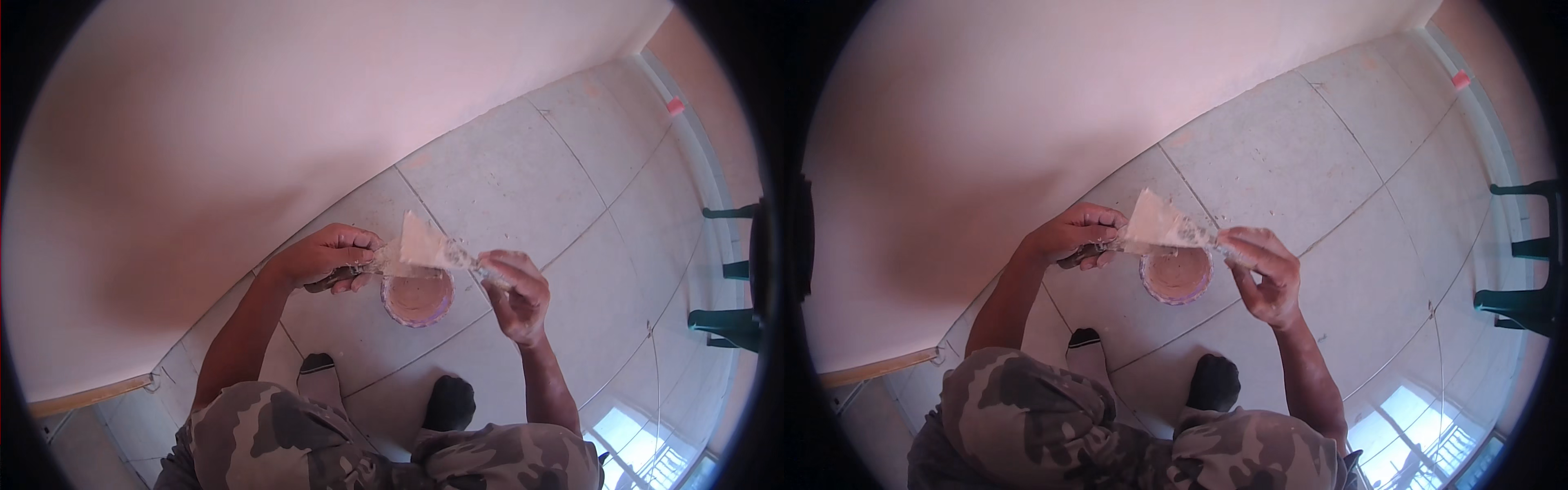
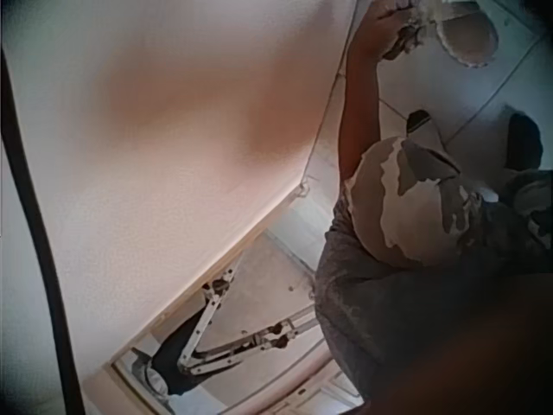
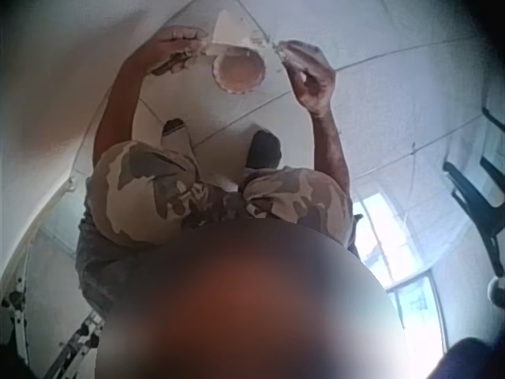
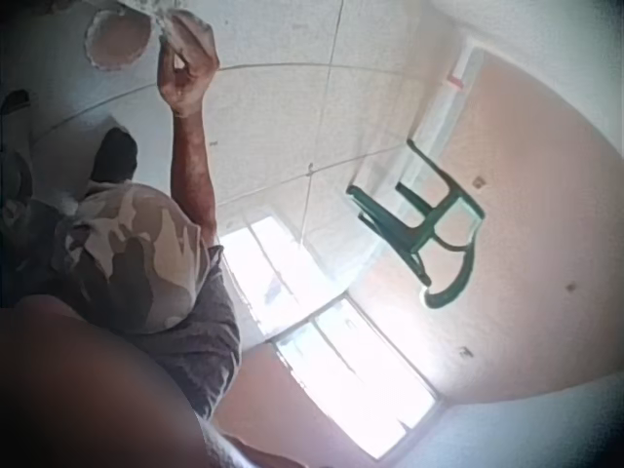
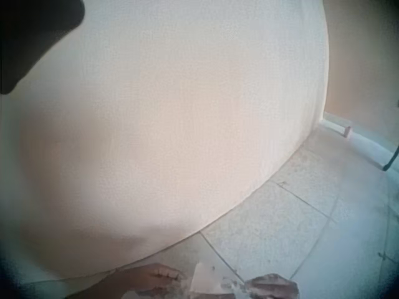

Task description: The person applies plaster or putty to the base of a wall using putty knives and a spatula.

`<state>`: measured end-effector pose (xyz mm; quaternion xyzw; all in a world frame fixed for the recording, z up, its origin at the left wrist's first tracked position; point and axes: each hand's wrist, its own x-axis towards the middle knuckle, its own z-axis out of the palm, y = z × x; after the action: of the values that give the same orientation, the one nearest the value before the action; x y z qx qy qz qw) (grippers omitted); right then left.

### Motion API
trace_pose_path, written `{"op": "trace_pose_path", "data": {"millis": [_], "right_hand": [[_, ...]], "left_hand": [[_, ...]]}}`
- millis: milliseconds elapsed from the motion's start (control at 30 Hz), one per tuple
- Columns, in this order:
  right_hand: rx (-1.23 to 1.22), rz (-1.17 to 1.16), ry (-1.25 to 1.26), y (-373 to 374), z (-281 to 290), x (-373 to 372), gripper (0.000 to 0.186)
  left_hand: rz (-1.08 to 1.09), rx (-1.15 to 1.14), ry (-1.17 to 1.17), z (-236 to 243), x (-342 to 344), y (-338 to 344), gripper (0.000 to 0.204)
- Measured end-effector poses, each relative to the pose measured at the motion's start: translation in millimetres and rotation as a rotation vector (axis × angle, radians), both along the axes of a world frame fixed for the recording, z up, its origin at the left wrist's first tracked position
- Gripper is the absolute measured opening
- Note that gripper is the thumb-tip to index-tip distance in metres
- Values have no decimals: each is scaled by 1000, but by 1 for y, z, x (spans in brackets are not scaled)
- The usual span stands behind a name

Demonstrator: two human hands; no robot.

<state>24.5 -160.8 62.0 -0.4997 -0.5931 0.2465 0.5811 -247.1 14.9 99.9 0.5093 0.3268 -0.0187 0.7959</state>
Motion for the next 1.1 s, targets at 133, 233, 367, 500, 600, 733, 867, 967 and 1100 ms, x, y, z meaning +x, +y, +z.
{"op": "trace_pose_path", "data": {"millis": [133,233,367,500,600,733,867,967,1100], "right_hand": [[136,35,-209,-5,-2,1,50],[115,91,-291,-10,6,6,51],[124,76,-383,-18,9,11,40],[126,31,-465,-28,9,19,44],[122,-31,-522,-34,7,26,45],[56,-102,-535,-45,-4,38,43],[-182,-216,-201,-65,4,16,31],[-433,-319,558,-79,7,-16,27],[-511,-350,850,-75,16,-39,32]], "left_hand": [[-94,29,-58,9,-7,0,23],[-148,85,-78,13,-13,-1,25],[-169,119,-50,7,-21,-1,26],[-173,137,-37,7,-21,1,26],[-160,127,-19,7,-22,0,25],[13,157,-101,8,-28,-1,22],[65,236,-59,9,-20,-3,21],[157,424,-62,-2,-6,-11,24],[291,538,-101,-21,5,-27,31]]}}
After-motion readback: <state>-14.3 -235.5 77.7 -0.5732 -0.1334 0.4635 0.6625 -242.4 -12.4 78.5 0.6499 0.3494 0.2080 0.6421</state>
